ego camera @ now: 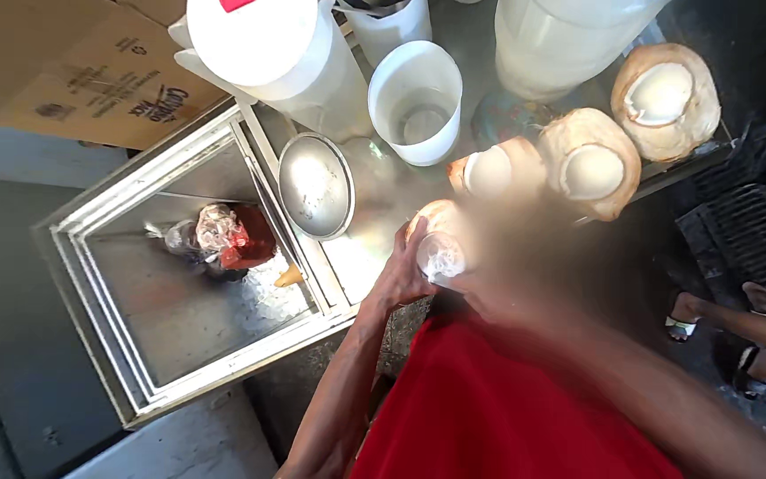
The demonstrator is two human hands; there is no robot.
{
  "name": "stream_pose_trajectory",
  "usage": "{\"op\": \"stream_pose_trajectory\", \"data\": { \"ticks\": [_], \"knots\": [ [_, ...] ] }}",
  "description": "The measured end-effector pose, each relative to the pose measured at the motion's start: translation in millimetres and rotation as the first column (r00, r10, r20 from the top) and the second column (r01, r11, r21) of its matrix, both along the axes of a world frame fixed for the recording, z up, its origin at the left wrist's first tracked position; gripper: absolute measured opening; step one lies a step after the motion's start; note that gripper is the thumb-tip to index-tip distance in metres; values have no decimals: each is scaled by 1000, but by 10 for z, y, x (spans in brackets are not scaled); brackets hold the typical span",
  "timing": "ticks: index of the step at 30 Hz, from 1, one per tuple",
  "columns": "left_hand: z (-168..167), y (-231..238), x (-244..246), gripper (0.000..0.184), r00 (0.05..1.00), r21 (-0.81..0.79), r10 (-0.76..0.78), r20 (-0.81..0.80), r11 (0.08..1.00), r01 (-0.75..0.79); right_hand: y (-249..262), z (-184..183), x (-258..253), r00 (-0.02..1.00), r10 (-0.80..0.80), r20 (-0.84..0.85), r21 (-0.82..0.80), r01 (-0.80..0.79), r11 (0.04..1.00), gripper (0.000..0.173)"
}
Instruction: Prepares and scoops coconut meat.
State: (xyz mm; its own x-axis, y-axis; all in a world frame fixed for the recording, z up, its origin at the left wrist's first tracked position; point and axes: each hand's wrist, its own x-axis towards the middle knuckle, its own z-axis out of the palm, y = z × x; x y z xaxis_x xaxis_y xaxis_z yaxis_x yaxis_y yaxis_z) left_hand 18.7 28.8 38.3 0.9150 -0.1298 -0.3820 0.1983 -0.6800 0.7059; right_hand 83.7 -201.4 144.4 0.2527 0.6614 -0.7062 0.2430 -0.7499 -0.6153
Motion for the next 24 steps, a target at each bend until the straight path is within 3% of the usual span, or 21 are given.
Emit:
{"op": "stream_pose_trajectory", "data": {
  "ticks": [2,5,6,11,12,16,17,21,22,24],
  "knots": [
    [6,-29,-12,140,1000,10,-7,30,1000,7,29,28,104,996,-82,18,-54,83,995,38],
    [58,-66,16,140,1000,48,-3,12,999,3,304,-147,46,935,-350,-57,-56,347,936,40],
    [73,-63,26,140,1000,55,-13,2,998,13,334,-177,-34,932,-352,-88,-44,349,936,42],
    [45,-77,39,140,998,44,-64,-9,997,64,24,-24,35,999,22,27,-49,-20,999,42],
    [38,-84,22,140,999,33,-48,-16,998,49,26,-18,92,1000,6,22,-63,-5,998,40],
    [17,-109,-3,140,999,26,36,-27,999,-35,305,-165,1,945,-319,-65,-40,317,947,40],
    [18,-85,-9,141,998,25,47,-36,999,-46,322,-151,-46,951,-295,-97,-36,292,956,41],
    [38,34,-119,141,998,9,-33,-50,999,33,65,30,17,994,65,-83,1,-65,998,41],
    [53,42,-137,140,997,11,-51,-56,999,52,43,62,83,992,89,-90,-14,-91,996,39],
    [86,41,-137,139,996,16,-65,-65,998,66,123,23,142,993,-35,-115,-67,27,997,39]
  ]
}}
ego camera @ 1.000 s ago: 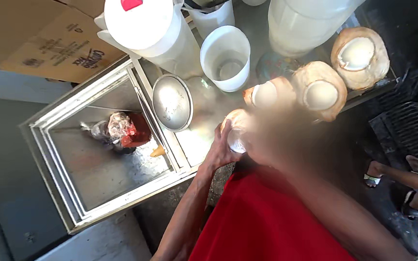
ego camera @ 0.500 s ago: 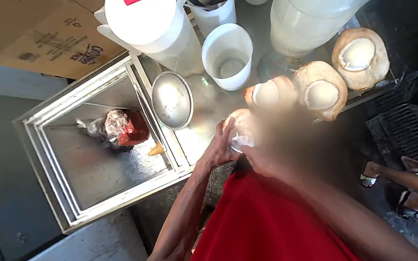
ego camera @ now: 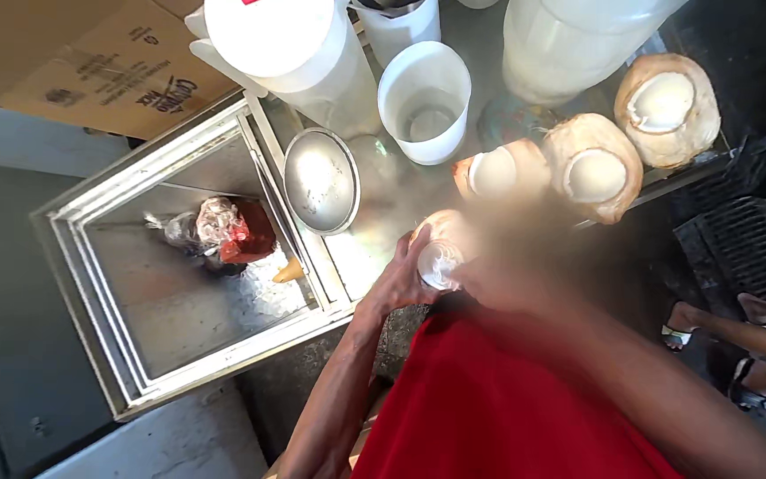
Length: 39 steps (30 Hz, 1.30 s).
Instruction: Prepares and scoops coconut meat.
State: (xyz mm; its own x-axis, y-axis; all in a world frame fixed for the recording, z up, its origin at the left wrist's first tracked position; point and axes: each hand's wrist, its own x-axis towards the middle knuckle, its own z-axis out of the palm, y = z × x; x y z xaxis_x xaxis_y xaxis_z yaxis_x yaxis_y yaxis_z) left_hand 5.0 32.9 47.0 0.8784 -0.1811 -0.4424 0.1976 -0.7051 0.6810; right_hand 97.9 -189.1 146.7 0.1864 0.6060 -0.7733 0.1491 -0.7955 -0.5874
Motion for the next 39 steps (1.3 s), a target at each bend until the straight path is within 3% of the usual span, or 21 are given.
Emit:
{"op": "stream_pose_trajectory", "data": {
  "ticks": [2,3,7,9,11,13,15,17,19,20,22,25,28,30,32,33,34,37,39],
  "knots": [
    [39,-5,29,138,1000,9,-9,-10,1000,9,163,-135,-125,972,-233,-28,-12,233,972,41],
    [60,-2,51,138,1000,15,-17,-24,1000,18,210,-172,-218,962,-269,-50,2,270,963,42],
    [47,126,156,140,995,-9,-97,-34,995,96,28,-33,-208,1000,-6,-5,99,6,995,43],
    [31,223,166,138,994,-79,-109,-21,991,107,-4,47,-39,999,47,14,52,-47,998,40],
    [-2,348,82,128,1000,-235,31,-5,972,-32,86,0,62,997,-67,50,-40,69,997,37],
    [-93,358,-121,116,950,-355,303,-73,882,-309,185,-108,62,963,-266,41,-99,268,958,38],
    [-210,161,-292,84,777,-474,618,-119,652,-592,271,-155,46,914,-406,-11,-119,402,908,41],
    [-317,-187,-265,46,500,-534,858,-116,370,-760,378,-182,24,868,-493,-62,-109,485,868,42],
    [-315,-462,-131,31,246,-495,964,-102,165,-853,476,-223,-57,834,-543,-101,-101,534,839,41],
    [-303,-509,-22,28,173,-463,983,-70,121,-878,535,-231,-79,836,-540,-98,-87,534,841,40],
    [-302,-534,119,23,109,-405,994,0,100,-909,598,-236,-162,876,-475,-81,-42,473,880,41],
    [-309,-494,190,18,61,-387,997,54,78,-919,465,-167,-224,970,-239,-41,76,242,967,44],
    [-302,-462,213,19,74,-430,995,69,97,-898,271,-16,22,999,-20,-38,26,21,999,43],
    [-313,-465,200,18,96,-448,995,40,103,-888,267,-70,88,984,-169,-49,-35,168,985,41],
    [-303,-470,239,18,110,-448,993,36,114,-887,413,-213,41,891,-442,-101,-39,441,897,42],
    [-296,-457,263,19,114,-442,993,40,120,-889,482,-244,-28,856,-496,-144,-19,499,866,42],
    [-291,-434,281,20,120,-438,992,44,127,-890,508,-242,-105,871,-463,-163,14,471,882,43],
    [-277,-343,249,21,190,-434,981,39,188,-881,329,-97,-175,981,-166,-99,91,175,980,46],
    [-262,-336,205,21,206,-448,978,17,192,-873,251,-62,-81,985,-136,-107,45,142,989,45]
  ]
}}
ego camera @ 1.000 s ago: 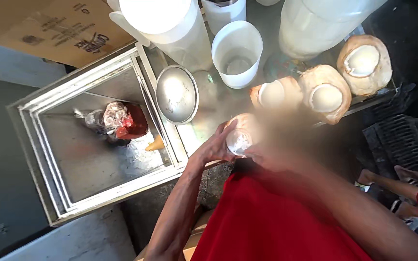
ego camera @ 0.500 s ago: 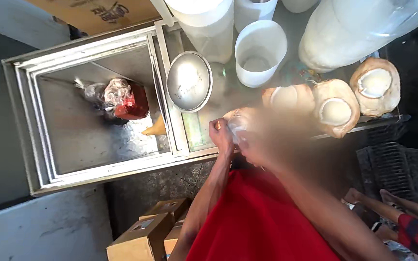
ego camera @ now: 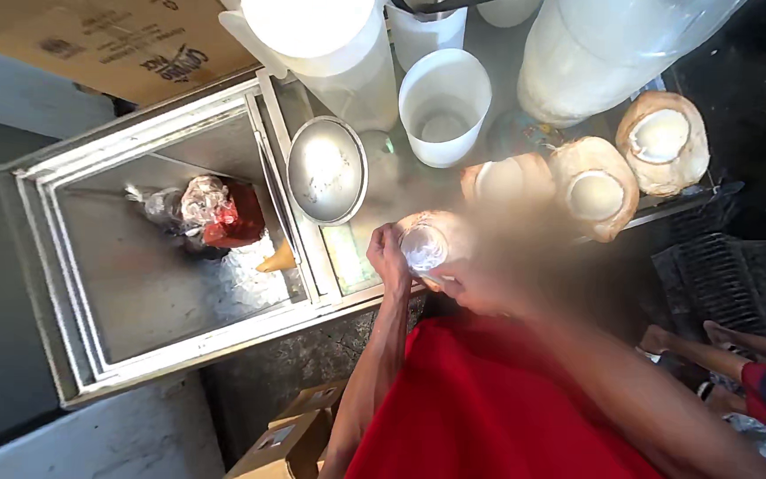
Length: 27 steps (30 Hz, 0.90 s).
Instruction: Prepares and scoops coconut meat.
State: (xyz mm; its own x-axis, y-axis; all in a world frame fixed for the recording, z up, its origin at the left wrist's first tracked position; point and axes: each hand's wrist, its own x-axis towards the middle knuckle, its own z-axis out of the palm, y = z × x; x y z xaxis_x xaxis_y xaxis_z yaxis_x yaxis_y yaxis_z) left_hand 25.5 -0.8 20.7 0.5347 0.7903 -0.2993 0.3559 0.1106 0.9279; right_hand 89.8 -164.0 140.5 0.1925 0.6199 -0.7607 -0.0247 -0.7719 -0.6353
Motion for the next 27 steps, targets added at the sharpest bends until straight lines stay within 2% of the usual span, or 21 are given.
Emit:
{"op": "stream_pose_trajectory", "data": {
  "ticks": [3,4,5,7,9,11,13,16,18,20,22,24,26,27],
  "knots": [
    [-1,-43,59,20,999,2,38,6,999,-38,212,-186,28,952,-306,-24,-58,305,951,44],
    [-13,-46,76,20,999,10,52,5,999,-52,272,-211,-39,942,-333,-30,-35,332,943,44],
    [-21,-29,111,22,998,26,56,5,998,-56,287,-191,-94,958,-285,-23,2,286,958,44],
    [0,1,55,23,1000,52,0,-22,999,1,155,-65,-167,995,-97,9,39,97,995,44],
    [-7,17,91,24,999,52,-52,2,997,52,48,32,-9,1000,-1,23,5,1,1000,43],
    [-25,-12,107,23,999,36,-36,13,999,36,106,-87,57,989,-147,9,-52,147,988,44],
    [-19,-34,145,23,1000,52,17,-19,999,-16,252,-209,-59,957,-291,-4,-37,291,956,43],
    [26,12,186,22,998,71,23,-52,997,-20,150,-55,-207,989,-145,-13,28,146,989,41],
    [3,11,189,18,1000,64,-19,14,998,18,14,-8,-50,996,-86,10,-4,87,996,41],
    [4,-45,164,16,1000,80,-30,8,996,29,82,-112,13,980,-191,50,-54,194,980,42],
    [33,-71,250,17,999,107,16,-35,994,-13,237,-180,-91,961,-265,76,-22,267,963,41],
    [35,-37,287,18,998,92,53,-32,995,-49,198,-82,-199,984,-152,87,31,150,988,38],
    [21,-42,257,16,998,58,8,60,998,-11,19,-6,-86,995,-24,101,37,21,999,38],
    [27,-77,236,15,995,52,-21,93,999,16,-22,6,6,994,-12,109,12,11,1000,40]
  ]
}}
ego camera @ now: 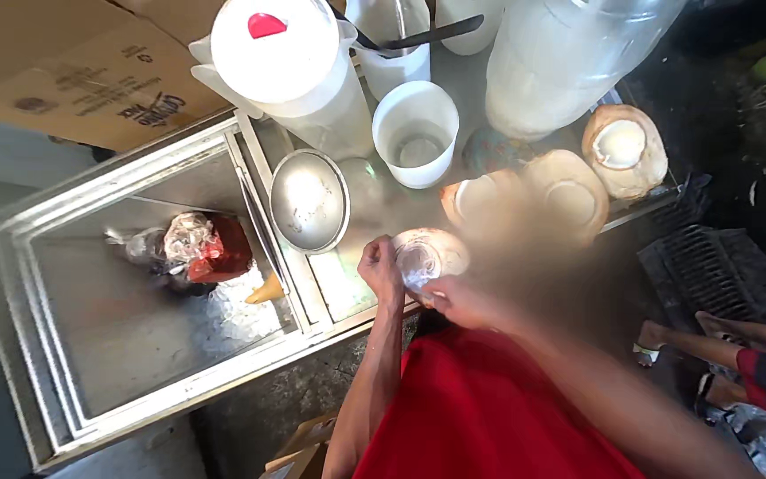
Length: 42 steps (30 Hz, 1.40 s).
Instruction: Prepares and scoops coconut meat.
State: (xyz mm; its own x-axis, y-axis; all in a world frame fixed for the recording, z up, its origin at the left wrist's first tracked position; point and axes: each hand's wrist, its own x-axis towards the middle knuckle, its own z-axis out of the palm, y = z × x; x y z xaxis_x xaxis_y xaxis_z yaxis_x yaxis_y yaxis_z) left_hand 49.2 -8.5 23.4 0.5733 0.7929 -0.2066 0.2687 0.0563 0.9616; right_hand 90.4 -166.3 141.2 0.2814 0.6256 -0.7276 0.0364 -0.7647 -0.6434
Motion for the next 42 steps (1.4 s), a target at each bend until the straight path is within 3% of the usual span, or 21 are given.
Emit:
{"op": "stream_pose_trajectory", "data": {
  "ticks": [4,6,9,13,14,18,19,22,23,25,28,30,34,36,39,42],
  "knots": [
    [40,-110,64,16,996,55,73,-59,996,-70,254,-148,-13,973,-230,29,-48,231,972,42],
    [60,-71,80,17,987,61,113,-116,992,-107,233,-119,-141,991,-128,23,-7,128,992,39],
    [25,-29,30,17,998,21,51,-47,999,-51,46,44,55,993,112,43,-28,-110,993,40],
    [39,-115,76,19,998,10,58,-21,998,-58,232,-132,65,986,-163,23,-53,164,985,41],
    [52,-113,92,20,996,23,78,-48,997,-77,251,-160,-21,986,-169,5,-39,169,985,41],
    [37,-94,40,20,999,3,14,-31,1000,-14,32,-60,62,991,134,26,-23,-134,991,39],
    [18,-101,29,19,1000,-18,-8,-6,1000,8,19,-60,127,989,140,46,-35,-139,990,40],
    [-7,-137,74,19,1000,-25,-9,-5,1000,9,176,-174,57,994,-71,88,-52,76,996,39],
    [4,-130,102,19,999,-15,11,-38,1000,-11,219,-180,-33,993,-79,86,-51,83,995,38],
    [22,-73,127,19,997,6,6,-81,1000,-5,160,-104,-98,997,35,66,-39,-32,999,37],
    [-24,-16,114,13,991,27,-124,-50,992,126,-33,13,151,968,230,97,-60,-225,973,39],
    [-56,3,165,14,990,61,-143,-21,988,144,-50,-57,296,972,190,139,-98,-178,979,37],
    [-62,173,117,33,988,-20,-25,152,999,28,-75,-234,380,989,-31,145,-80,43,996,37],
    [-20,272,-97,47,996,-68,-30,79,997,35,-151,-235,373,993,-102,63,-73,107,992,39],
    [85,239,-623,55,939,-58,-293,-182,956,287,-252,-283,298,983,-185,-17,-80,183,980,44],
    [87,-9,-795,95,787,-120,-531,-314,845,521,-281,-306,212,975,-222,-15,-49,221,974,45]
  ]
}}
